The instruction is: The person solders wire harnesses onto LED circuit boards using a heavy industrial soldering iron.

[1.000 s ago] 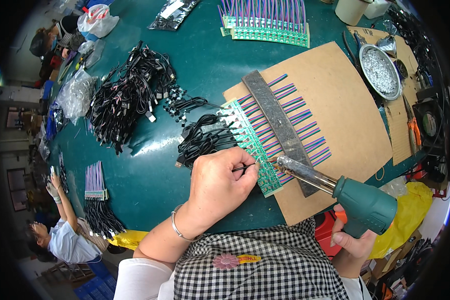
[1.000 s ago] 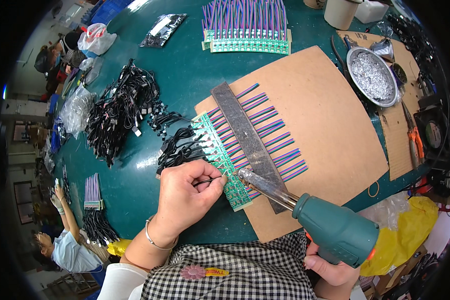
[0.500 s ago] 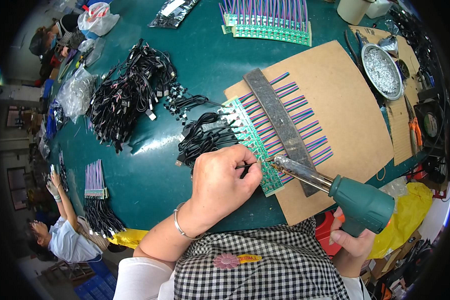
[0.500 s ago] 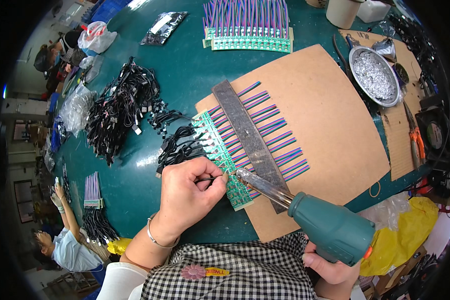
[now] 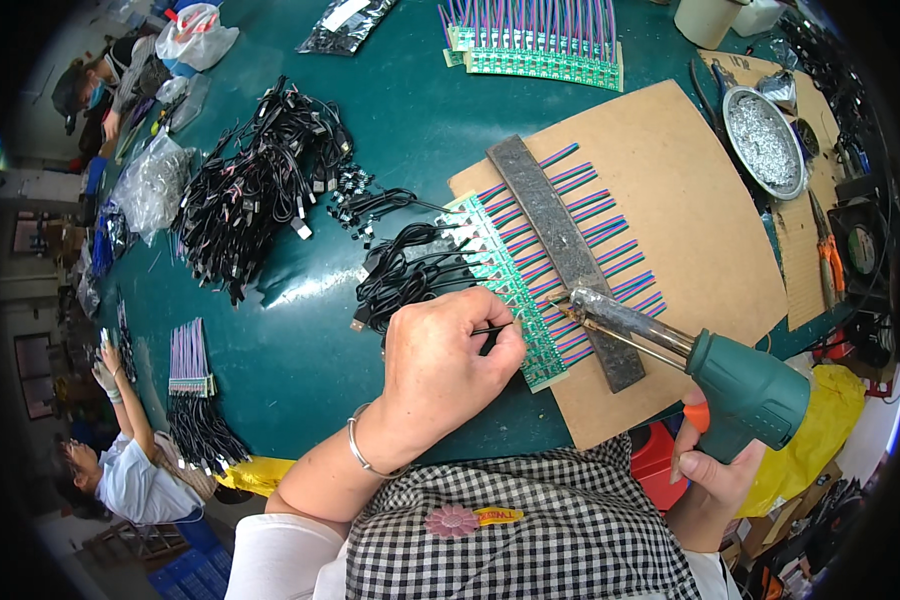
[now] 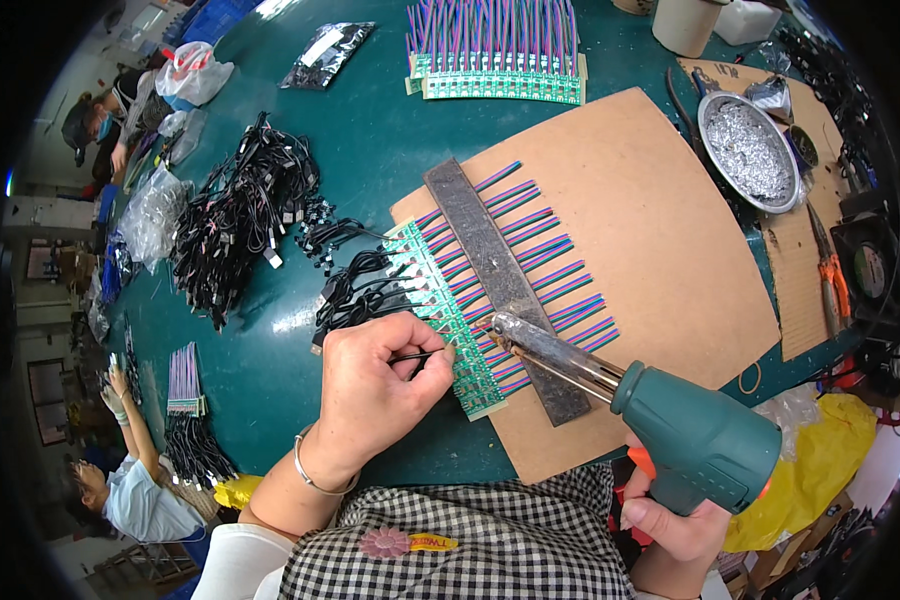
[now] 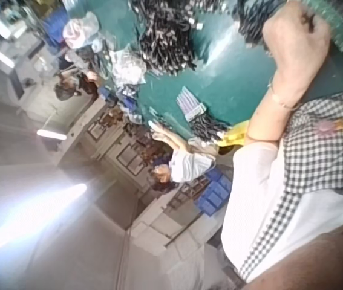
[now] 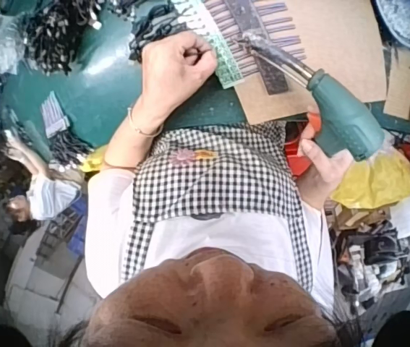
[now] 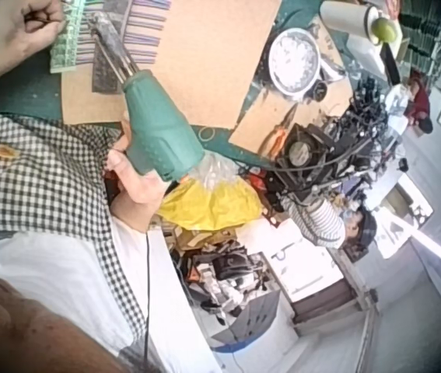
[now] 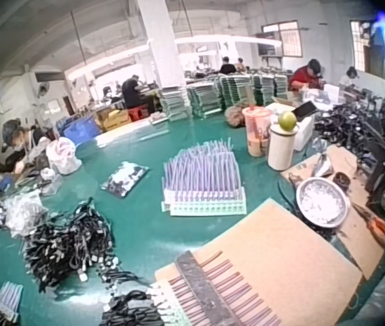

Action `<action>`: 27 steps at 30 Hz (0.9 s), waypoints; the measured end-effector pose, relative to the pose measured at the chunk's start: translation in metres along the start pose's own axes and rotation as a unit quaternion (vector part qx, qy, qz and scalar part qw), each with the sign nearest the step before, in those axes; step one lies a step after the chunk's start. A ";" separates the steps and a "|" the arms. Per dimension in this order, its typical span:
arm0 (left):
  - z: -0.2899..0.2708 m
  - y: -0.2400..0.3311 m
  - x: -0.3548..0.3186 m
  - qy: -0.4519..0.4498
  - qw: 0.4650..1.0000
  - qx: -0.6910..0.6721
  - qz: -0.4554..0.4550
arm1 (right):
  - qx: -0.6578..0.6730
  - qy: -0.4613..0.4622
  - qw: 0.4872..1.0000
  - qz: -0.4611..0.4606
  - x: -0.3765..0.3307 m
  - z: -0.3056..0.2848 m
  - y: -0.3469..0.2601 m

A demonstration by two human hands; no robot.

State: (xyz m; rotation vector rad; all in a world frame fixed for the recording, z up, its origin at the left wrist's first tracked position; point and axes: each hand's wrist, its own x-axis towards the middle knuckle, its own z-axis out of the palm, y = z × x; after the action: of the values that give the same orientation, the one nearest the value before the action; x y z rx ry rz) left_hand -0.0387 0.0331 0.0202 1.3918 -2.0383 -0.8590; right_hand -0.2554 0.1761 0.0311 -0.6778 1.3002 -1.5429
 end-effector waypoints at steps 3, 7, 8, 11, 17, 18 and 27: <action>0.000 0.002 0.001 -0.002 1.000 -0.005 0.000 | -0.018 0.000 1.000 0.016 -0.002 -0.007 -0.001; 0.002 0.005 0.001 -0.002 1.000 -0.005 0.006 | -0.002 0.024 0.998 -0.049 0.009 -0.012 -0.006; -0.001 0.004 -0.001 -0.012 1.000 0.008 -0.011 | 0.006 0.023 0.997 -0.075 0.019 -0.013 -0.005; -0.006 0.005 -0.004 -0.022 1.000 0.010 -0.015 | 0.020 0.052 0.987 -0.149 0.037 -0.024 -0.014; -0.043 0.018 -0.017 -0.104 0.990 0.079 0.051 | -0.076 0.179 0.965 -0.173 0.092 -0.039 -0.036; -0.047 0.014 -0.020 -0.105 0.989 0.080 0.061 | -0.141 0.204 0.957 -0.151 0.099 -0.041 -0.036; -0.081 -0.024 -0.024 0.103 0.993 0.003 0.064 | -0.155 0.172 0.961 -0.153 0.081 -0.051 -0.020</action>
State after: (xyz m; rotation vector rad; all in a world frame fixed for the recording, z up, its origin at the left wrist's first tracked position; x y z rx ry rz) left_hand 0.0420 0.0319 0.0546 1.2802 -1.9501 -0.6273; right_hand -0.3368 0.1221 0.0222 -0.8660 1.7910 -1.7798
